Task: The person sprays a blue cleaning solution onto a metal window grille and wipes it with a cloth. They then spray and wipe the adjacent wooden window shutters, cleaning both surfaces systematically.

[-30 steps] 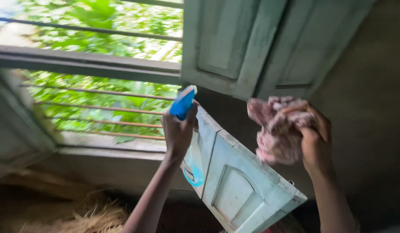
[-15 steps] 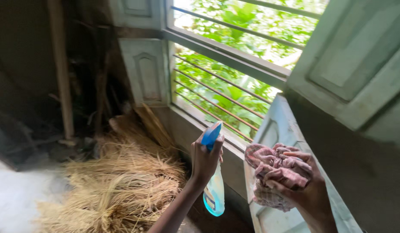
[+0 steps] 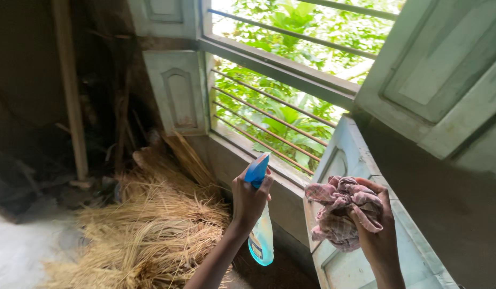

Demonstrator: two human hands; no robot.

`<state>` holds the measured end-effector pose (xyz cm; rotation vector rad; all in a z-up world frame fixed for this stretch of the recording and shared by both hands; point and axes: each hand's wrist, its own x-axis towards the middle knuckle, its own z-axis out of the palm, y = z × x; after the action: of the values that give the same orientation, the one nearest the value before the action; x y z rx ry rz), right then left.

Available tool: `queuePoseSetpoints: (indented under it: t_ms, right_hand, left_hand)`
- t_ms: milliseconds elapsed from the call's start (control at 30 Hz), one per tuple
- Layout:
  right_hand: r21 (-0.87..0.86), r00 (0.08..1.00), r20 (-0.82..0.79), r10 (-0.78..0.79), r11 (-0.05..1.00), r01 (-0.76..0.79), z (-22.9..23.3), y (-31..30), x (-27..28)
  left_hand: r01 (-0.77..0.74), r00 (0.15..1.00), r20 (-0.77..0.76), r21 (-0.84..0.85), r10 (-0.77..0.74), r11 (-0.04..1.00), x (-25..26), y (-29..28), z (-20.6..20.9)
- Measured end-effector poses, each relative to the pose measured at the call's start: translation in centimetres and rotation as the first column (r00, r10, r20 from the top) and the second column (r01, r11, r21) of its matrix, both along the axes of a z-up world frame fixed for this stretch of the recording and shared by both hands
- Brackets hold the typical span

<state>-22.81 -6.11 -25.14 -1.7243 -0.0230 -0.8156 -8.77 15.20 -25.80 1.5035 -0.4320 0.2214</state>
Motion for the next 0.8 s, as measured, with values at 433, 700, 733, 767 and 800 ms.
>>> queuePoseSetpoints:
  t_ms: [433, 700, 733, 767, 800]
  right_hand:
    - [-0.404, 0.818, 0.163, -0.551, 0.72, 0.565, 3.0, 0.4, 3.1]
    - [-0.505, 0.598, 0.22, -0.77, 0.435, 0.746, 4.3, 1.4, 4.0]
    - [-0.511, 0.54, 0.206, -0.816, 0.381, 0.771, 4.4, 1.5, 4.0]
    - [-0.519, 0.483, 0.193, -0.854, 0.328, 0.789, 4.5, 1.6, 3.9]
    - [-0.529, 0.423, 0.18, -0.888, 0.275, 0.803, 4.6, 1.7, 3.9]
  left_hand:
    - [0.267, 0.963, -0.033, 0.024, -0.266, 0.963, 8.9, -3.4, -0.1]
    - [0.402, 0.915, 0.013, 0.028, -0.402, 0.915, 12.5, -7.5, -1.1]
    - [0.433, 0.902, 0.003, 0.006, -0.433, 0.902, 12.6, -8.1, -1.5]
    - [0.457, 0.889, -0.008, -0.018, -0.458, 0.889, 12.7, -8.7, -1.9]
    - [0.481, 0.876, -0.019, -0.042, -0.482, 0.876, 12.8, -9.3, -2.4]
